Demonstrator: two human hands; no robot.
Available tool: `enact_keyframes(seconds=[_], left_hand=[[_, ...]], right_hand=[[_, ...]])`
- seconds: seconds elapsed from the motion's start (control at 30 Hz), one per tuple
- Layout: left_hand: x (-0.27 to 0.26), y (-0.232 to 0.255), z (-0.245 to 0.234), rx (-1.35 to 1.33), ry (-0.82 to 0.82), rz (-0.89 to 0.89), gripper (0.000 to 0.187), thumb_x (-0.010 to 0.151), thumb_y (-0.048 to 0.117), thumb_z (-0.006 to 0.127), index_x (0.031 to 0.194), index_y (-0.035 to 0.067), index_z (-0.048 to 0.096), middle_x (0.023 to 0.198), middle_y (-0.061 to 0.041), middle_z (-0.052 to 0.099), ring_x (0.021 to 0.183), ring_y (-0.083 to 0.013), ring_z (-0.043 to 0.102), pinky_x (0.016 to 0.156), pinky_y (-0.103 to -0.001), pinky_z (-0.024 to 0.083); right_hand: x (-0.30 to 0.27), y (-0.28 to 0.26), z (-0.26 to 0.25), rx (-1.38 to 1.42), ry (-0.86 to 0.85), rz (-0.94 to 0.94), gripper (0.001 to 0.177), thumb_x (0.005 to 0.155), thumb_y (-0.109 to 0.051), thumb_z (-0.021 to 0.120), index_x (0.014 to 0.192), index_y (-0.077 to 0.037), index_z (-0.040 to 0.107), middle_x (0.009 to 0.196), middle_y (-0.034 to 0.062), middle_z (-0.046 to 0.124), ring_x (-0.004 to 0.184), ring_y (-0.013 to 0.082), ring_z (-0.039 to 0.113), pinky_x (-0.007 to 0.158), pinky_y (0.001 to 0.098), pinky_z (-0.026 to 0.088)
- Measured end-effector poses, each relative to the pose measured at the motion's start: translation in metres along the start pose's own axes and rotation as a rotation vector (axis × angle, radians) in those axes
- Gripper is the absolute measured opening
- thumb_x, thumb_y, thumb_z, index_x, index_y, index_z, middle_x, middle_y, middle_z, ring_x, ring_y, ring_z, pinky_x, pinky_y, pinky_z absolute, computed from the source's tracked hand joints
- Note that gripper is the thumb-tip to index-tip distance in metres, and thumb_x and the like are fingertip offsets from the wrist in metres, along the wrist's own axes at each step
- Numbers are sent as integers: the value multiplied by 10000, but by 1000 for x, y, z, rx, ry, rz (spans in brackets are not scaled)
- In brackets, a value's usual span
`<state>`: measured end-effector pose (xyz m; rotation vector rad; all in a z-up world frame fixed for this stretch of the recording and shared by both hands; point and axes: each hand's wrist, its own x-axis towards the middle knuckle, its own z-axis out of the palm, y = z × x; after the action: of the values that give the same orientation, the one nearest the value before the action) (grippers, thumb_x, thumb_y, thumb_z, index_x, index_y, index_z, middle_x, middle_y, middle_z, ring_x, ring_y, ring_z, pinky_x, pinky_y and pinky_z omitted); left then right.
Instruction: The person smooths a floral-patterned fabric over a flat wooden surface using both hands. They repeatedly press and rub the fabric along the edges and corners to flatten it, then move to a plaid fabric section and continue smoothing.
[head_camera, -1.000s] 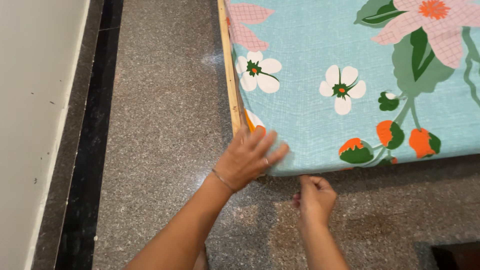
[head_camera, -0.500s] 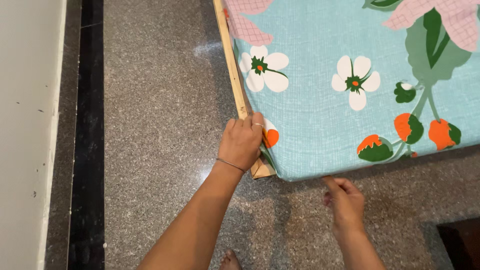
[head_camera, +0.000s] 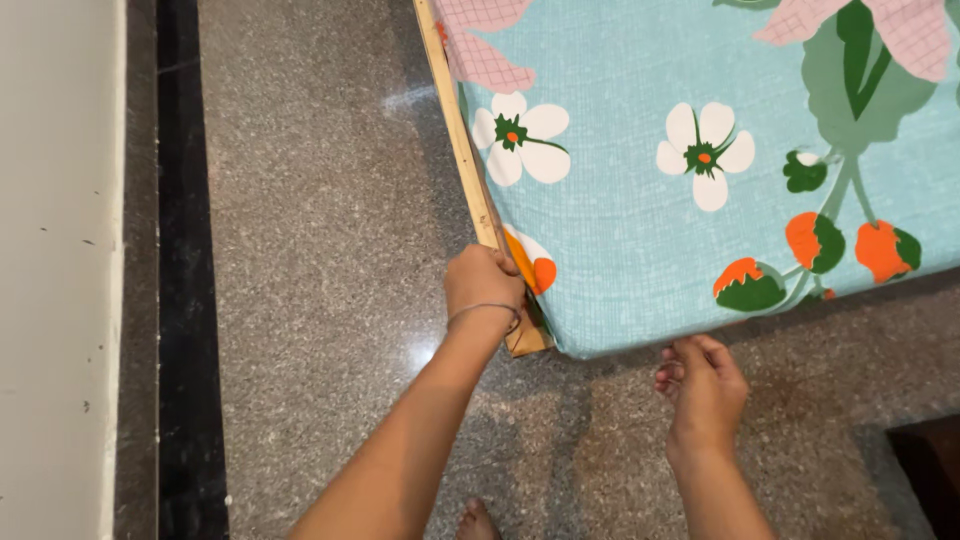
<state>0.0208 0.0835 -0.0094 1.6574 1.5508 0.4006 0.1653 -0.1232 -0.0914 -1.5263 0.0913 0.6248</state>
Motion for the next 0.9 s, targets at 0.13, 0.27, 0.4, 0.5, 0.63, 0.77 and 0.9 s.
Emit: enact_keyframes(seconds=[0.13,0.27,0.4,0.5,0.63,0.77,0.9], left_hand=[[-3,3,0,135,185,6,11,741,154,773,737,144,772,787,-107,766,731,-299,736,686,-425,574],[-7,-4,3,338,295,70,134,818,234,725,881,117,733,926,-109,730,903,-307,679,830,-481,499],[-4,-12,35,646,561,241,237,1030,260,570,1129,53,628,1095,-150,595,1086,-324,527,986,-537,327],[11,-29,49,758,489,262,226,1064,150,500,1251,58,587,1176,-137,554,1161,-305,489,1054,-524,310],[37,-41,21,756,318,488,366,986,73,574,1349,24,583,1177,-178,566,1144,-349,499,1003,-557,298],[46,-17,-36,366,-159,133,577,710,119,810,1254,154,622,1204,-85,626,1172,-286,579,1063,-464,432],[22,29,-27,579,195,374,383,834,123,730,1210,184,687,1197,-94,624,1208,-285,547,1090,-510,301]], right_hand=[[15,-7,-10,-67,-8,61,275,947,-221,716,1164,-76,627,916,46,686,687,146,614,602,303,492],[44,-21,-43,52,-54,144,309,970,-267,656,1242,-126,615,1076,45,673,816,166,641,678,318,513],[97,-42,-69,125,-54,252,341,1001,-340,647,1277,-153,578,1165,58,660,876,187,626,724,336,507],[121,-61,-92,52,-75,264,385,1002,-367,587,1330,-168,582,1244,42,638,998,203,611,824,369,484],[137,-95,-97,149,-150,272,586,1007,-512,464,1456,-137,501,1360,37,569,1264,242,504,1033,471,417],[146,-119,-90,399,-152,354,732,976,-642,342,1508,-140,385,1490,95,474,1436,289,399,1133,540,310],[170,-119,-100,455,-47,319,761,1023,-648,365,1521,-78,284,1542,160,418,1468,316,393,1217,516,287]])
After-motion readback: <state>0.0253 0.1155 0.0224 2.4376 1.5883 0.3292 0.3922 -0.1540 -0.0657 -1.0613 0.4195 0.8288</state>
